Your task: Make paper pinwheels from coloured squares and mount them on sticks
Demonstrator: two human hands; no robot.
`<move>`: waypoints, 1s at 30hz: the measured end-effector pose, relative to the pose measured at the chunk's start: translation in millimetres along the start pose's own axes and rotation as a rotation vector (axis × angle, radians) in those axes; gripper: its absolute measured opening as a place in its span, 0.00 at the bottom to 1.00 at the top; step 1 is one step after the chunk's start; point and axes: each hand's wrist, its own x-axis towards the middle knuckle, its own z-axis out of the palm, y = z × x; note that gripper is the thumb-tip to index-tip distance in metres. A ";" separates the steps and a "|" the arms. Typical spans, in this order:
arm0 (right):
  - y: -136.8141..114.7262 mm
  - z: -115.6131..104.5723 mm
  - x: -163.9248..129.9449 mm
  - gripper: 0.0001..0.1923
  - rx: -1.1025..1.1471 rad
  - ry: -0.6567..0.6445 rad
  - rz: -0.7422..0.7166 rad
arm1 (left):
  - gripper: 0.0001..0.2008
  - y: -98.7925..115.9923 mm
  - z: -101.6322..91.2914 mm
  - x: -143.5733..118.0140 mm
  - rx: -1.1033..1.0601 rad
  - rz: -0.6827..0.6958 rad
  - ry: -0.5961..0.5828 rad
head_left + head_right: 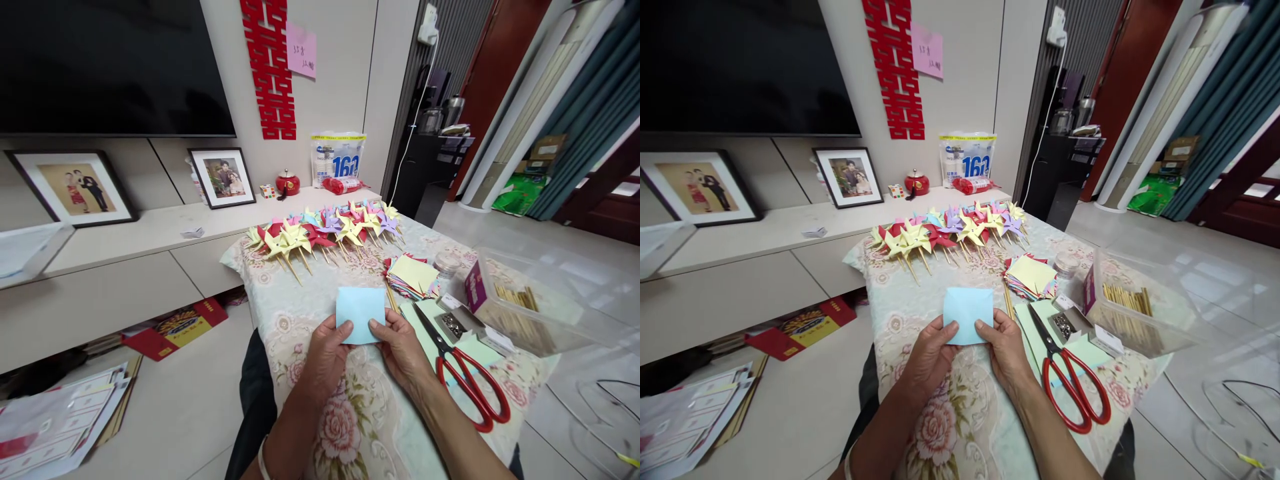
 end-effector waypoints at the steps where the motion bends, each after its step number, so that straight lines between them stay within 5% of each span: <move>1: 0.3 0.6 -0.1 0.19 0.002 0.009 -0.003 | 0.18 -1.3 1.0 -0.6 -0.041 0.010 0.017; 8: 4.1 0.7 2.7 0.17 0.113 0.080 -0.033 | 0.17 -20.0 14.1 -6.4 -0.037 0.036 0.082; 14: 7.4 5.7 -1.2 0.16 0.087 0.016 0.001 | 0.17 -23.6 20.0 4.2 0.032 0.128 0.265; 20: 4.5 6.3 -1.0 0.21 0.031 -0.041 -0.020 | 0.15 -17.9 18.9 16.9 0.095 0.195 0.244; 26: -0.6 -13.5 6.4 0.17 -0.143 0.214 -0.237 | 0.16 -15.2 11.2 23.2 0.090 0.187 0.364; 30: -3.7 -18.1 -0.7 0.09 -0.352 0.251 -0.493 | 0.16 -17.4 6.0 23.8 0.125 0.215 0.362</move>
